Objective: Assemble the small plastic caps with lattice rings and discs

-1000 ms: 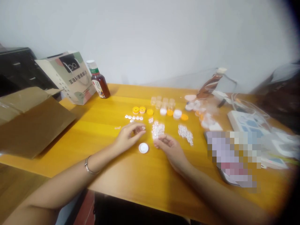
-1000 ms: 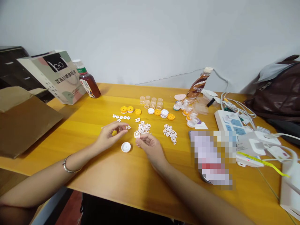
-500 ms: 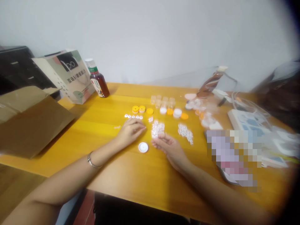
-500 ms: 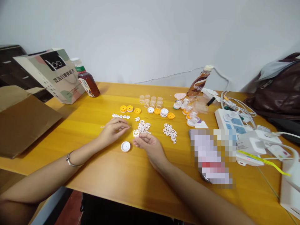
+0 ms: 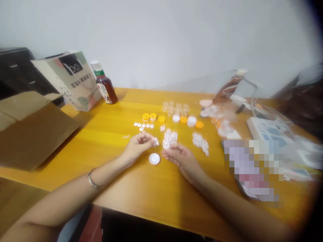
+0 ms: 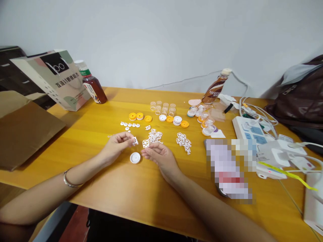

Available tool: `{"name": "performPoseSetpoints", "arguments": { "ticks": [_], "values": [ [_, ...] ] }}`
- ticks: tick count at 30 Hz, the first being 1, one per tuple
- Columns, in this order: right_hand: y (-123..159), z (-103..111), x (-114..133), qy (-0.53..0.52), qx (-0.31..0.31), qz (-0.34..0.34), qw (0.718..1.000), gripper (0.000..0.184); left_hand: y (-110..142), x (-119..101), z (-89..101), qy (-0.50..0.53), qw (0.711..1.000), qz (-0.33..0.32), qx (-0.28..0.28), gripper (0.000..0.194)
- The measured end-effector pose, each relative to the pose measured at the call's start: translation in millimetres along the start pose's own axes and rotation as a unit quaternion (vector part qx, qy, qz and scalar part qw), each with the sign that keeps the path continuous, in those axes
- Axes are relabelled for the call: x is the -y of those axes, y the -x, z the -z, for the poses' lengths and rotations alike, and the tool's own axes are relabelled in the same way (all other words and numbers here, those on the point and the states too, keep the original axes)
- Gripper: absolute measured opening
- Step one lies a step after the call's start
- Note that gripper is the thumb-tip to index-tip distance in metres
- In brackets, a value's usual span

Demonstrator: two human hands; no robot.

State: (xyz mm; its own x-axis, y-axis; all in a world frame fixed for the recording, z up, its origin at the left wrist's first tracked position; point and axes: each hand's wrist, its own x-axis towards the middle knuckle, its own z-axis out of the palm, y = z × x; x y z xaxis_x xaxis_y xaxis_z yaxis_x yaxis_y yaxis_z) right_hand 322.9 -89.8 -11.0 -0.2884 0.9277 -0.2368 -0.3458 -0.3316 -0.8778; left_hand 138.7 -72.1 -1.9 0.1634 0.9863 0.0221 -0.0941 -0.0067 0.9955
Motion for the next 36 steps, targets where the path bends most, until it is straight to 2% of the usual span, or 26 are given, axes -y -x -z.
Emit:
{"name": "performPoseSetpoints", "arguments": {
  "ticks": [4,8,15,17,22,24,30,36],
  "values": [
    [0.3,-0.4,-0.1,-0.011,-0.002,-0.003,1.000,0.022,0.9,-0.8,-1.3,0.002,1.000,-0.003,0.018,0.015],
    [0.2,-0.5,-0.4,-0.021,-0.005,-0.005,1.000,0.022,1.9,-2.5,-1.6,-0.009,0.999,-0.021,0.042,0.029],
    [-0.6,-1.4,-0.4,-0.024,0.000,-0.014,1.000,0.018,2.0,-3.2,-1.3,-0.073,0.995,-0.026,0.066,0.019],
    [-0.2,-1.6,-1.0,-0.026,0.004,-0.019,0.999,0.017,2.2,-3.7,-2.1,-0.089,0.993,-0.048,0.061,0.018],
    [0.4,-1.7,-3.4,-0.020,0.027,-0.032,0.999,0.016,4.3,-4.3,-6.5,-0.164,0.971,-0.166,0.060,0.013],
    [0.6,-1.9,-4.0,-0.018,0.035,-0.033,0.999,0.015,4.9,-3.0,-8.3,-0.183,0.962,-0.194,0.055,0.014],
    [0.1,-2.3,-3.2,-0.017,0.040,-0.038,0.998,0.015,5.1,1.9,-9.8,-0.236,0.944,-0.225,0.048,0.022],
    [-0.4,-2.6,-2.6,-0.014,0.035,-0.034,0.999,0.017,6.7,3.0,-9.5,-0.259,0.938,-0.224,0.048,0.022]
  ]
}}
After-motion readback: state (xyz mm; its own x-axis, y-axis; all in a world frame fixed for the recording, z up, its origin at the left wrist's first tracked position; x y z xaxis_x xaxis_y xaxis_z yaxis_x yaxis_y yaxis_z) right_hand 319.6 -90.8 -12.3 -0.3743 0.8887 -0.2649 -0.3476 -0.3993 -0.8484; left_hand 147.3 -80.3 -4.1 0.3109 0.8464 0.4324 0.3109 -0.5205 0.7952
